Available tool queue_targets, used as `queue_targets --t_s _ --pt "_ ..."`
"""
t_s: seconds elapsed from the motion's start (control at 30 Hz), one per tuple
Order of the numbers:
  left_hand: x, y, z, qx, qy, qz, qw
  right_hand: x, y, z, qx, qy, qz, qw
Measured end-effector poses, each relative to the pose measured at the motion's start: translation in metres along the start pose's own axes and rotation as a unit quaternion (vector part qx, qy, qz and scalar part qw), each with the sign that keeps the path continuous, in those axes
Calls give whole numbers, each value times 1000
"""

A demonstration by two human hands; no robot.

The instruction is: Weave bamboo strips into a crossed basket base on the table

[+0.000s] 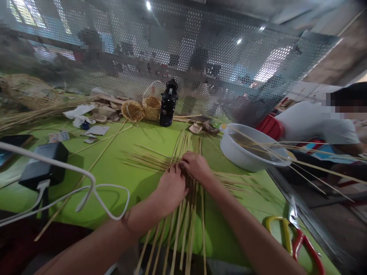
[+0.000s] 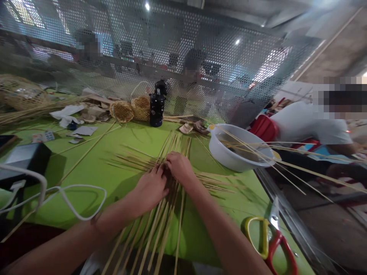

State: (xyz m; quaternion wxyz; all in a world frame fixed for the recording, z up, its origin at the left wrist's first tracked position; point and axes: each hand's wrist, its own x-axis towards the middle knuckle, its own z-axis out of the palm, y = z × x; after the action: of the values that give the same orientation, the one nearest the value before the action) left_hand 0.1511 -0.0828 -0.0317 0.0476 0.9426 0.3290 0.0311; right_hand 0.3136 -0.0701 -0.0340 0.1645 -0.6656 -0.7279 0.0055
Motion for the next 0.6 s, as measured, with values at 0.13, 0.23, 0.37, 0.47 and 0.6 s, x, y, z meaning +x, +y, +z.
queue_targets --t_s 0.13,0.23,0.37,0.47,0.6 --pt "-1 -4 -4 13 20 16 1000 -8 23 -12 81 27 26 996" --pt "3 -12 -7 10 53 19 998 -19 36 -20 87 30 43 995" --pt "13 -27 -4 12 94 20 995 -27 39 -22 72 0 32 997" --pt "20 -41 1 18 103 17 994 -26 35 -21 63 -13 21 998" --pt "30 -64 3 -1 70 18 997 -25 30 -21 53 -19 25 998"
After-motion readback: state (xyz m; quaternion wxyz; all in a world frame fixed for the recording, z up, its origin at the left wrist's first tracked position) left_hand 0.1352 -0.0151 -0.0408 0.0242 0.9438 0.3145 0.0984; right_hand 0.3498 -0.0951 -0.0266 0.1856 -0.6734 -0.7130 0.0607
